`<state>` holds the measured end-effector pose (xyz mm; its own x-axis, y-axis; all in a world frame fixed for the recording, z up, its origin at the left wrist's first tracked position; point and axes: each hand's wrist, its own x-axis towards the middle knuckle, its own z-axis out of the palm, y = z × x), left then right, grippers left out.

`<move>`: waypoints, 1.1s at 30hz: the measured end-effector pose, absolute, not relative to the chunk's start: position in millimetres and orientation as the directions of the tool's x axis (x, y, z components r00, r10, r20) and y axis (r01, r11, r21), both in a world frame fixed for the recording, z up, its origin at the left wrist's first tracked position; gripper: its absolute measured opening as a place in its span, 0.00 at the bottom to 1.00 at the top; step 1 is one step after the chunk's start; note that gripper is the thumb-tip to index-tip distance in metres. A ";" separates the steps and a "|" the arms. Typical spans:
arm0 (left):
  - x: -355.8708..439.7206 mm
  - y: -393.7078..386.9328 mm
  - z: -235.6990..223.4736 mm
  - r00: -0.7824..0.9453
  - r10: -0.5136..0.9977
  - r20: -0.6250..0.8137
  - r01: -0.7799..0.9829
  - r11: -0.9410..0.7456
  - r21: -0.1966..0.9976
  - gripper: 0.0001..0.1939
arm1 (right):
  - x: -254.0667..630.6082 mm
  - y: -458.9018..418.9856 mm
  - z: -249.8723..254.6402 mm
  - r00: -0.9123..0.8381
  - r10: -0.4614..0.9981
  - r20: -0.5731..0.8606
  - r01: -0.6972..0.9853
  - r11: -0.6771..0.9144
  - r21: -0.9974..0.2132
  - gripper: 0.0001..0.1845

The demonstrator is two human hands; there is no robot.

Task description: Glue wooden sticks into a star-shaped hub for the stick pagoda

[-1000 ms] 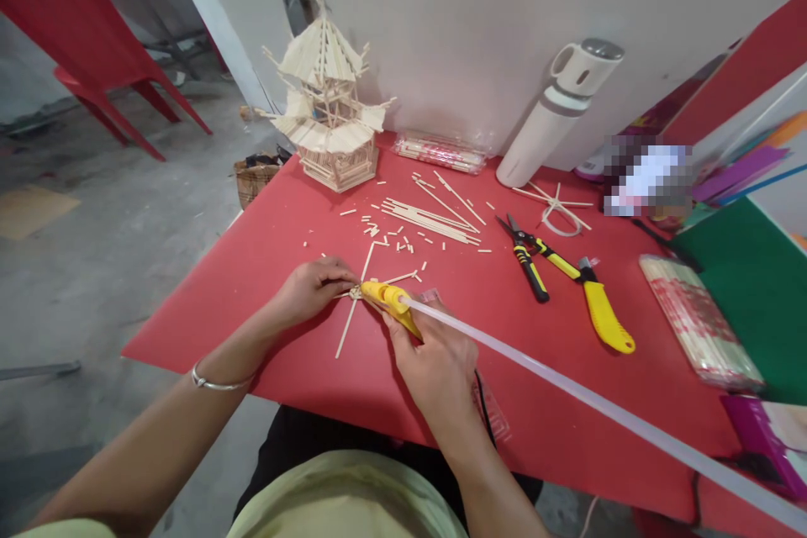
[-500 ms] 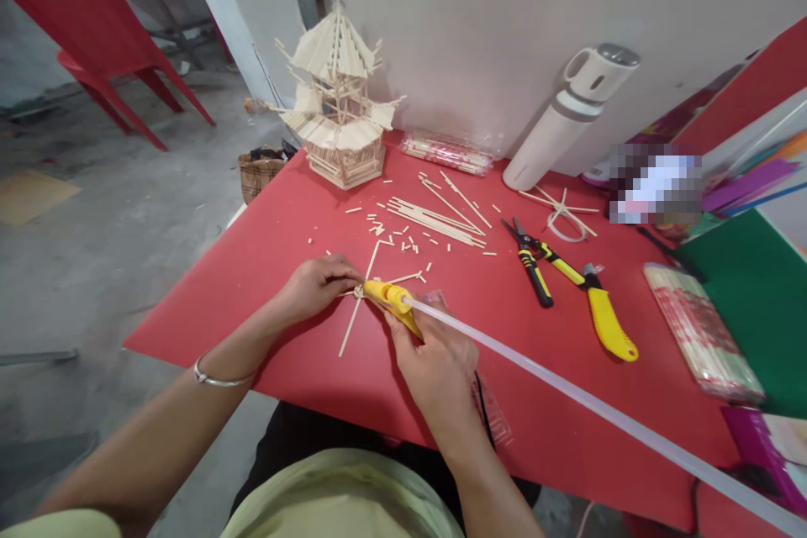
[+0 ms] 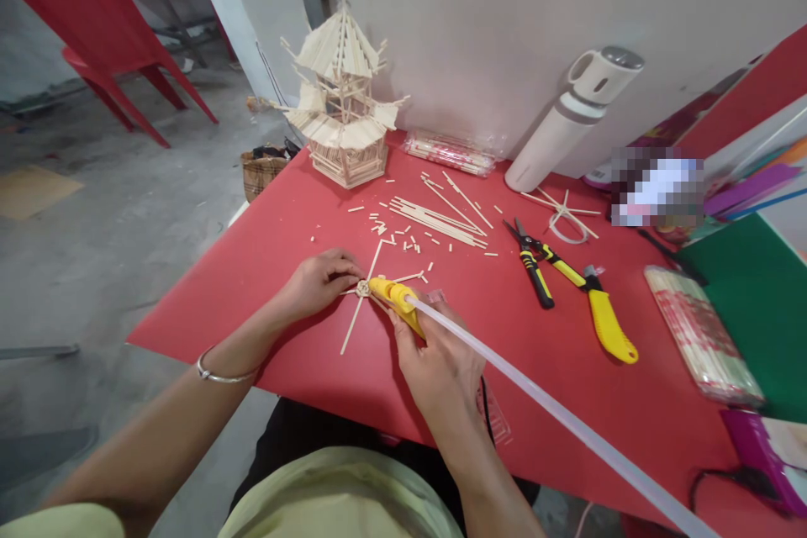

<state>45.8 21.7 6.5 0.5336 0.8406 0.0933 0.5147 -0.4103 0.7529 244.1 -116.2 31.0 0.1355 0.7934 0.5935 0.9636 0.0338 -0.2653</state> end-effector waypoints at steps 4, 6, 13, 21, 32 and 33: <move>47.4 20.2 7.3 0.517 0.851 0.094 0.515 -0.397 0.760 0.08 | 244.0 -116.8 31.5 0.134 0.828 0.544 0.962 0.024 -0.273 0.16; 48.1 18.2 8.2 0.505 0.856 0.111 0.507 -0.398 0.764 0.06 | 245.2 -117.2 31.3 0.148 0.842 0.518 0.958 0.008 -0.286 0.16; 49.8 11.9 12.9 0.530 0.836 0.143 0.582 -0.481 0.655 0.07 | 252.5 -118.1 26.9 0.209 0.845 0.493 0.932 -0.020 -0.361 0.18; 54.0 14.6 25.8 0.596 0.800 0.072 0.668 -0.543 0.509 0.09 | 256.2 -118.0 26.4 0.245 0.877 0.413 0.868 -0.008 -0.497 0.14; 61.9 22.8 34.8 0.678 0.734 0.034 0.594 -0.575 0.563 0.08 | 258.2 -111.5 11.6 0.286 0.905 0.315 0.762 -0.016 -0.647 0.13; 61.5 24.4 34.2 0.680 0.732 0.034 0.576 -0.563 0.593 0.08 | 258.2 -111.6 11.2 0.293 0.907 0.304 0.757 -0.026 -0.653 0.12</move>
